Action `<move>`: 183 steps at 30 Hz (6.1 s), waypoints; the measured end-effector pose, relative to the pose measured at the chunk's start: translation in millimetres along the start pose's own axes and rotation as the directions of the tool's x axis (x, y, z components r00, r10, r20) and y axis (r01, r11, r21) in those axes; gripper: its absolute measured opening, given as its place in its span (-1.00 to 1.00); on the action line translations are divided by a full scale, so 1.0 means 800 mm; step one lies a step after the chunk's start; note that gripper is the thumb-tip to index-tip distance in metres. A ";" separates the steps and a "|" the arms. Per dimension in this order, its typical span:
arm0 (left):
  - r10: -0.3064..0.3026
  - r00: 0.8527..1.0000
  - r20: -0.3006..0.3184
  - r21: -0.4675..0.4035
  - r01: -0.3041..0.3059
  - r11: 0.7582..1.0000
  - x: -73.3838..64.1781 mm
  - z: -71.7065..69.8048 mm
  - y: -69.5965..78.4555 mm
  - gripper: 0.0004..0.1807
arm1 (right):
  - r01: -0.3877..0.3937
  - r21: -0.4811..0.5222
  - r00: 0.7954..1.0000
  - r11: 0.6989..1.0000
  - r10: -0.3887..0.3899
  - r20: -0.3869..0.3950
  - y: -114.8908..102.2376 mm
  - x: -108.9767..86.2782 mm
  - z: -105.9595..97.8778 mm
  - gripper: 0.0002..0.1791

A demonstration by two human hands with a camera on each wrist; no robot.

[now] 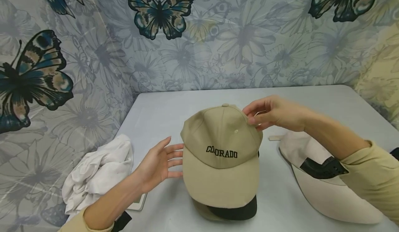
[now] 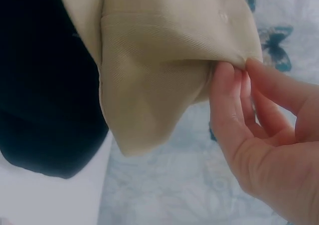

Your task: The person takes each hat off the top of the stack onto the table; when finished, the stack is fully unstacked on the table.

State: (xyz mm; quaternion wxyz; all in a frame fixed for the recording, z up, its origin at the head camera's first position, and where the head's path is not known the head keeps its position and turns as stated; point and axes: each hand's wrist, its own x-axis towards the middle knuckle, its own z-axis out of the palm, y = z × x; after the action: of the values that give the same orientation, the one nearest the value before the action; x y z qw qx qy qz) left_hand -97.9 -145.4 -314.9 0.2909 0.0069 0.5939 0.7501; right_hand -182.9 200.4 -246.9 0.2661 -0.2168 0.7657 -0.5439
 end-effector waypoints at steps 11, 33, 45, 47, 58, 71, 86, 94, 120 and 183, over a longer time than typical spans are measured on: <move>0.055 0.998 -0.023 -0.031 -0.056 0.998 -0.002 0.009 0.026 -0.31 | 0.037 0.029 0.998 0.999 -0.036 -0.043 -0.021 0.004 -0.017 -0.78; 0.084 0.996 0.034 0.032 -0.085 0.996 0.013 -0.005 0.086 -0.25 | 0.042 -0.003 0.989 0.999 -0.042 -0.144 -0.069 0.044 -0.041 -0.75; 0.100 0.995 -0.027 0.067 -0.098 0.993 0.024 -0.023 0.106 -0.19 | 0.031 0.011 0.980 0.999 -0.028 -0.197 -0.076 0.083 -0.040 -0.63; 0.099 0.994 -0.049 0.072 -0.095 0.993 0.025 -0.024 0.109 -0.19 | 0.030 0.009 0.980 1.000 -0.028 -0.197 -0.079 0.090 -0.039 -0.63; 0.088 0.981 -0.173 0.149 -0.062 0.987 0.033 -0.043 0.128 -0.18 | 0.007 0.012 0.971 1.000 -0.004 -0.240 -0.091 0.135 -0.027 -0.58; 0.071 0.978 -0.196 0.084 -0.056 0.995 0.039 -0.071 0.142 -0.16 | 0.010 0.008 0.952 1.000 -0.007 -0.305 -0.099 0.177 -0.010 -0.59; 0.030 0.965 -0.259 0.178 0.018 0.984 0.048 -0.098 0.138 -0.17 | 0.030 -0.035 0.931 0.999 -0.041 -0.364 -0.092 0.212 0.017 -0.64; 0.026 0.953 -0.302 0.226 0.045 0.973 0.050 -0.117 0.141 -0.14 | -0.006 -0.053 0.919 0.999 -0.015 -0.393 -0.097 0.234 0.033 -0.66; -0.065 0.936 -0.346 0.105 0.108 0.989 0.072 -0.163 0.126 -0.11 | -0.070 0.083 0.951 0.994 0.091 -0.294 -0.070 0.275 0.054 -0.52; -0.192 0.773 -0.605 -0.257 0.038 0.966 0.121 -0.222 0.091 -0.25 | -0.078 0.327 0.964 0.942 0.156 -0.218 -0.029 0.356 0.115 -0.30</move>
State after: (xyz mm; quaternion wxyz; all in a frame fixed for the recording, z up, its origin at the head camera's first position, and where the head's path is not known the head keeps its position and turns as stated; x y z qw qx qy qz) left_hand -272.3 -269.3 -334.8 0.1220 -0.3122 0.5650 0.7539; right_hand -340.6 -49.8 -298.7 0.2348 -0.0578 0.7070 -0.6646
